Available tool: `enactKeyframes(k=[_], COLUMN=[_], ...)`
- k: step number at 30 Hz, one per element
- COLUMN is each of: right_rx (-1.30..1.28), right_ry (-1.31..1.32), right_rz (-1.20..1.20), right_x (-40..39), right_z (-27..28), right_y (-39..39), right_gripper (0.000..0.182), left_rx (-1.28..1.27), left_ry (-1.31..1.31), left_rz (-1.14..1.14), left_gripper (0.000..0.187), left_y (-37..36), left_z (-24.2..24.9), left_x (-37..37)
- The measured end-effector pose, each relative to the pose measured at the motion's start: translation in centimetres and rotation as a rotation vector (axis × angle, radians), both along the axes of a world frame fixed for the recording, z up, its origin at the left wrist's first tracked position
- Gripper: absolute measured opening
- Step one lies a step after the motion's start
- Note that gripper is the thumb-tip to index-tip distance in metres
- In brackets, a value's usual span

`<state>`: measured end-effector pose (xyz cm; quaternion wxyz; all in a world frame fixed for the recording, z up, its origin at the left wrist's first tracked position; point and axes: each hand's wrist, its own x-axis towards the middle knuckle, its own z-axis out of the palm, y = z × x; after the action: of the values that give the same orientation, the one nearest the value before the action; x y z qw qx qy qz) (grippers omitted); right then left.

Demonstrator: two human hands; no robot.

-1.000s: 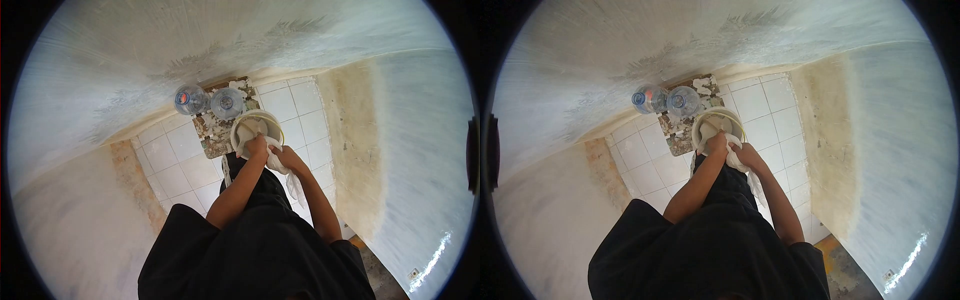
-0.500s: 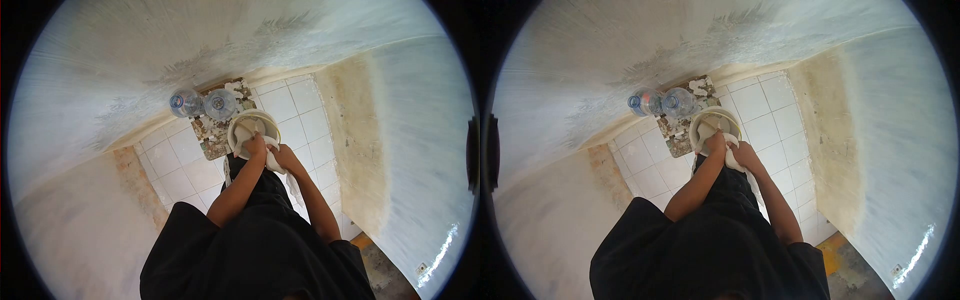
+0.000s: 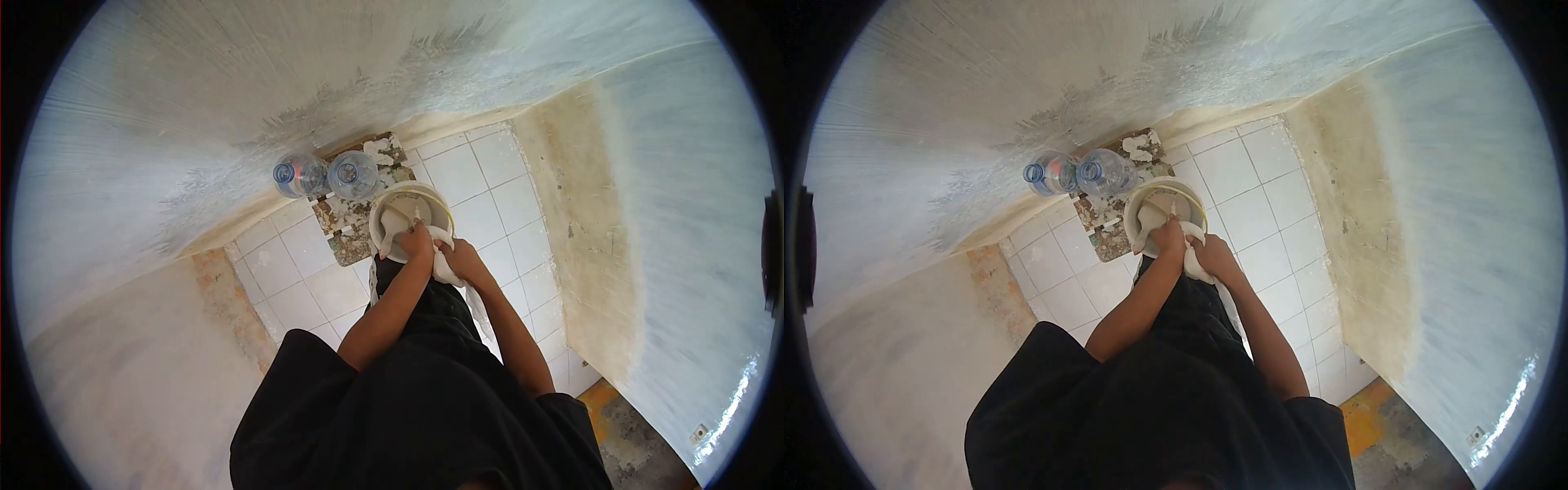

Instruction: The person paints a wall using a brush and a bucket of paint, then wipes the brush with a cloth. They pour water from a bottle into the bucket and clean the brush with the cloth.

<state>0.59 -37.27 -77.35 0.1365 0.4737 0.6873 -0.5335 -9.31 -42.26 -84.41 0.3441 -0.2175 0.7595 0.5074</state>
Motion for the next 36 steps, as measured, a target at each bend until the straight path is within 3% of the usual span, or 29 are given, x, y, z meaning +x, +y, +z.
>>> enactKeyframes(k=[6,36], right_rx=[0.027,0.033], right_ry=[0.010,-0.016], right_rz=[0.039,-0.024], right_x=[0.5,-0.4], right_z=[-1.8,-0.7], right_y=[-0.3,-0.8], right_gripper=[0.058,0.053], left_rx=[-0.009,-0.017], left_ry=[0.036,0.041], left_rz=[-0.016,-0.108], left_gripper=[0.036,0.038], left_y=[-0.3,-0.4], left_z=[-0.9,-0.4], left_x=[0.3,-0.5])
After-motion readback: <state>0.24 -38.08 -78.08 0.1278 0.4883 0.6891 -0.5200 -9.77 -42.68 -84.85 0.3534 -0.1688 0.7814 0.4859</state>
